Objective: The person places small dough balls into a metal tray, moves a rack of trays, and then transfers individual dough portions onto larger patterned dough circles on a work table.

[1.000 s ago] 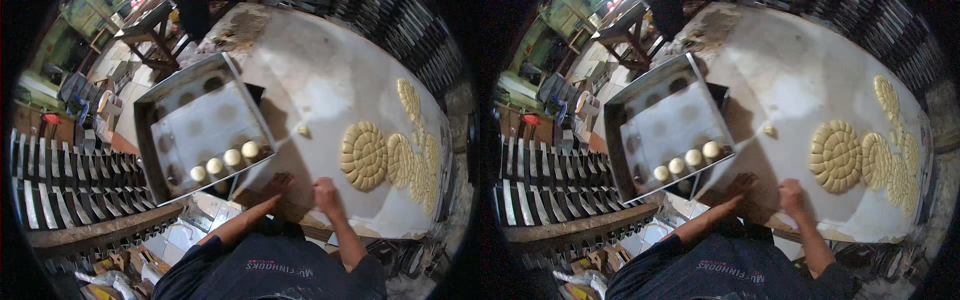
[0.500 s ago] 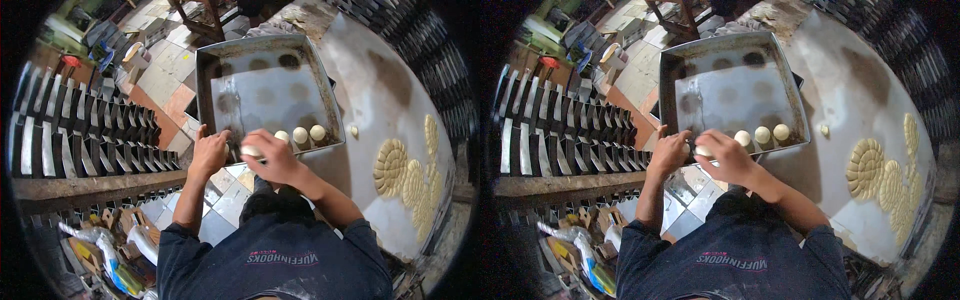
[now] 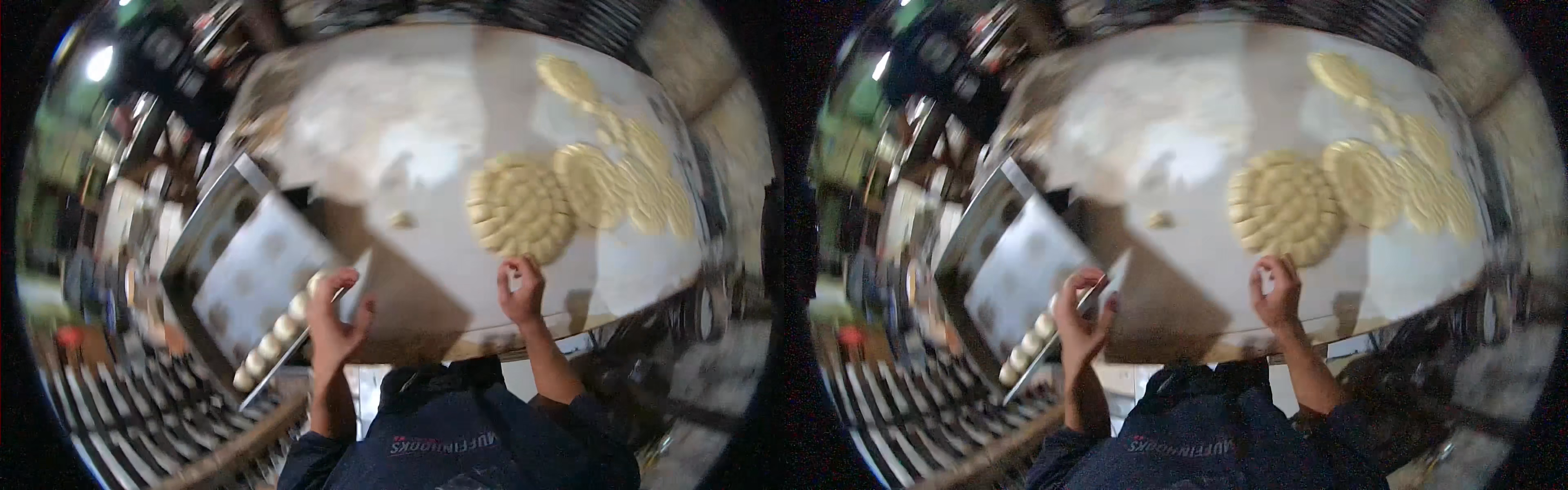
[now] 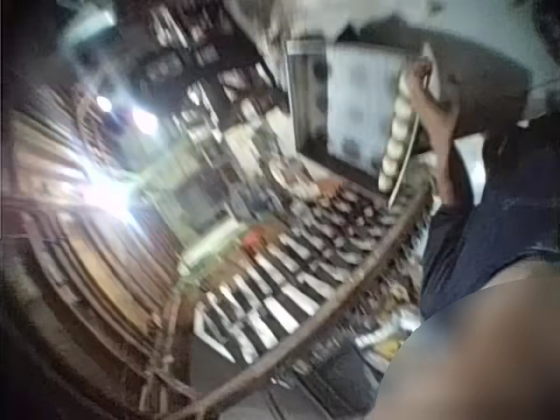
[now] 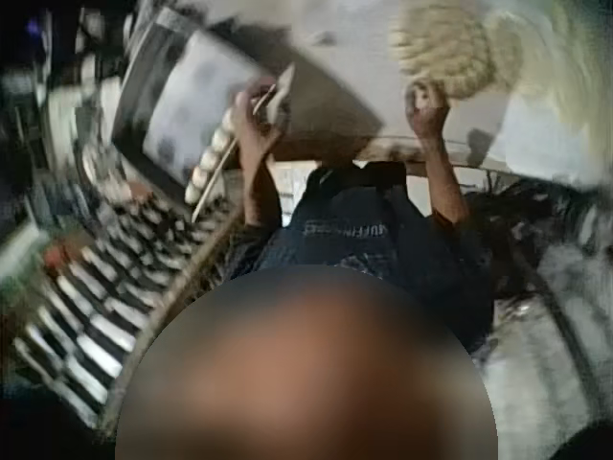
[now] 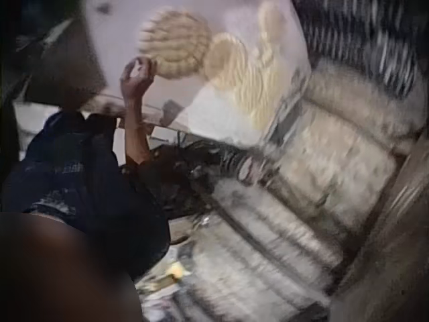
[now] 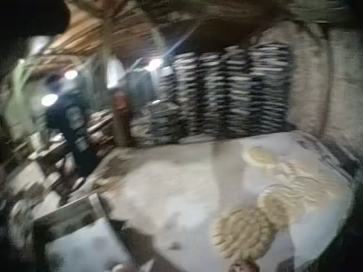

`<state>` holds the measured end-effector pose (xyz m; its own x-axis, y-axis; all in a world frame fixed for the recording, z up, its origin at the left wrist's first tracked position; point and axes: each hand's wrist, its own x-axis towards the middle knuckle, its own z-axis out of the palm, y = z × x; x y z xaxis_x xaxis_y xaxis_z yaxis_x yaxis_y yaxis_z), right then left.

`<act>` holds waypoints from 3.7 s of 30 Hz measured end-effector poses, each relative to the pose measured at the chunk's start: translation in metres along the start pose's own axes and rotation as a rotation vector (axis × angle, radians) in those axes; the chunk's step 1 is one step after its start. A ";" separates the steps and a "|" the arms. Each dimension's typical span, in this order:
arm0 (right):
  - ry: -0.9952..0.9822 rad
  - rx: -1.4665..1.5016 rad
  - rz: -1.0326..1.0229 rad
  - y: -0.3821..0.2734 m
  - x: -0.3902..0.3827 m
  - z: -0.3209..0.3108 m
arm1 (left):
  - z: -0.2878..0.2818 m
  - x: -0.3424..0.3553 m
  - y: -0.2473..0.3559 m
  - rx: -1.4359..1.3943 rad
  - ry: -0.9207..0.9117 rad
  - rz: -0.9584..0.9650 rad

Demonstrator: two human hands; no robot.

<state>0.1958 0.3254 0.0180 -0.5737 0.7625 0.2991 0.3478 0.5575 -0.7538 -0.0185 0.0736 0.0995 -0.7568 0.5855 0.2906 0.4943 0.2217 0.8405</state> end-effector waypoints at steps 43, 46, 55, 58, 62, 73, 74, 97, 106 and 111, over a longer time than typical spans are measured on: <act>0.085 1.083 0.165 0.086 -0.044 -0.054 | 0.264 -0.025 0.106 -0.506 -0.491 -0.082; 0.305 1.243 0.335 -0.011 -0.066 -0.004 | 0.186 -0.056 0.087 -0.418 -0.375 -0.149; 0.096 0.894 0.282 -0.051 -0.074 -0.053 | 0.018 -0.086 0.038 -0.489 -0.011 -0.067; 0.250 1.012 0.390 -0.057 -0.050 -0.069 | -0.007 -0.087 0.007 -0.561 0.236 -0.019; 0.153 0.618 0.188 0.029 -0.043 -0.030 | 0.038 -0.095 -0.039 -0.343 -0.021 -0.131; -0.481 -0.256 -0.570 0.049 0.005 0.049 | 0.153 -0.001 -0.123 0.345 0.054 0.097; -0.474 -0.150 -0.582 0.054 -0.009 0.068 | 0.181 -0.002 -0.103 0.201 0.024 -0.101; -0.604 -0.109 -0.914 0.071 0.050 0.052 | 0.159 -0.084 -0.330 1.499 -0.177 0.484; -0.450 -0.031 -0.484 0.044 -0.031 0.102 | 0.176 0.014 -0.150 0.228 0.046 -0.139; -0.571 0.092 -0.034 0.031 -0.027 0.074 | 0.176 -0.093 -0.224 0.551 -0.157 -0.131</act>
<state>0.1674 0.2981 -0.0570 -0.9014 0.4325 -0.0199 0.2710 0.5278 -0.8049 0.0168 0.1065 -0.1959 -0.7752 0.6247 0.0936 0.5819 0.6485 0.4907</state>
